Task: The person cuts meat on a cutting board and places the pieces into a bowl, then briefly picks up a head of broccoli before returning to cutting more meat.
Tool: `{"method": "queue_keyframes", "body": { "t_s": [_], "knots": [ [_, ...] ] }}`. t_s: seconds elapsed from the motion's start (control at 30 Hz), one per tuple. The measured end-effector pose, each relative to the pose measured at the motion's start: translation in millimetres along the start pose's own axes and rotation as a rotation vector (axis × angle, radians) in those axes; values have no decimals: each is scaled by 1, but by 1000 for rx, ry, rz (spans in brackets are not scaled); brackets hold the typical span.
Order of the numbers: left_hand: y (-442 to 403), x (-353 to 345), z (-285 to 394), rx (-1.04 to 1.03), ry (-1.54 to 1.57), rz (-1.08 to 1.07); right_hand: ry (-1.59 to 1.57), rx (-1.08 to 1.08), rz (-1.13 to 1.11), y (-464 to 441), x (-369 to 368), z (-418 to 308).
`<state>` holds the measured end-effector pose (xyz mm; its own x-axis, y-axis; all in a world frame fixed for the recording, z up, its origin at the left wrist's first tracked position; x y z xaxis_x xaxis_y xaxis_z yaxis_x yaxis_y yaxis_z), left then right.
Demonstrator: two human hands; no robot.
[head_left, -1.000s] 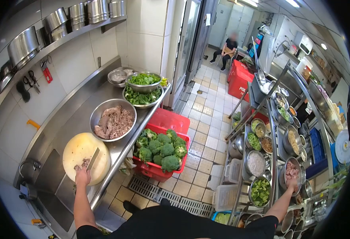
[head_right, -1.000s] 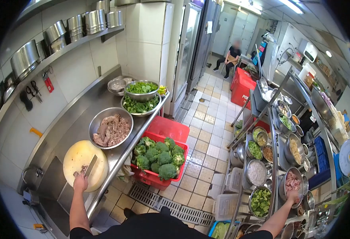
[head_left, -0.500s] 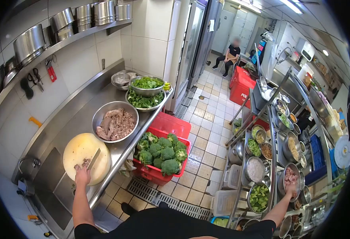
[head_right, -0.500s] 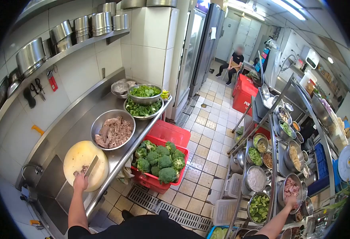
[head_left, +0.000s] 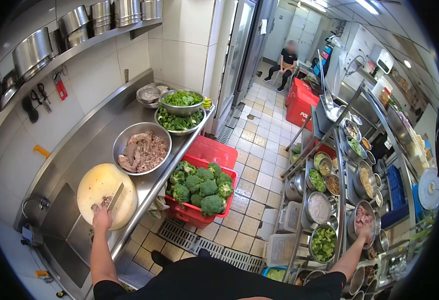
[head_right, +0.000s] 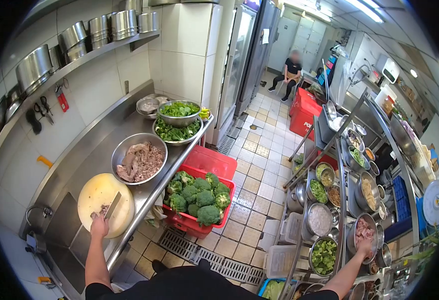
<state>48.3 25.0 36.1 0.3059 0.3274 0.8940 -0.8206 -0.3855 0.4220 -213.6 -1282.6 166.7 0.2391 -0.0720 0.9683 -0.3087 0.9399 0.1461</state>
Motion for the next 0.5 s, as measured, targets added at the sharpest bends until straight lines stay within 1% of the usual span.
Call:
{"method": "queue_keyframes", "body": {
  "t_s": [0.07, 0.17, 0.23, 0.27, 0.3, 0.4, 0.5],
  "knots": [
    [7, 5, 5, 4, 11, -6, 57, -1, -33, -6, -2, -2],
    [-5, -5, -5, -14, 14, -14, 158, -1, -90, -13, 1, -19],
    [-5, -5, -6, -11, 15, -3, 78, -68, -88, 0, 16, -27],
    [-4, -4, -5, -10, 17, 2, -36, -134, -68, 31, 33, -32],
    [-3, -3, -4, -10, 22, 5, -152, -200, -46, 35, 35, -26],
    [1, 0, -2, 3, 36, -11, -310, -297, 96, 38, 42, -20],
    [-1, -1, -5, 39, 37, -65, -328, -342, 168, 45, 44, -18]
  ]
}}
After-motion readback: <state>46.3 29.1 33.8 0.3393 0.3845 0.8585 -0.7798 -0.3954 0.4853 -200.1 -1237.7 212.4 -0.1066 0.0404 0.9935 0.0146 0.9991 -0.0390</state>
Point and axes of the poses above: each hand's wrist, its own y-axis away from the middle knuckle, its own x-axis out of the back of the hand, z = x × y, the point moved 10 cm from there along -y, towards the middle knuckle, and after that the axes turned 15 degrees about -z, right-handed, at the moved point
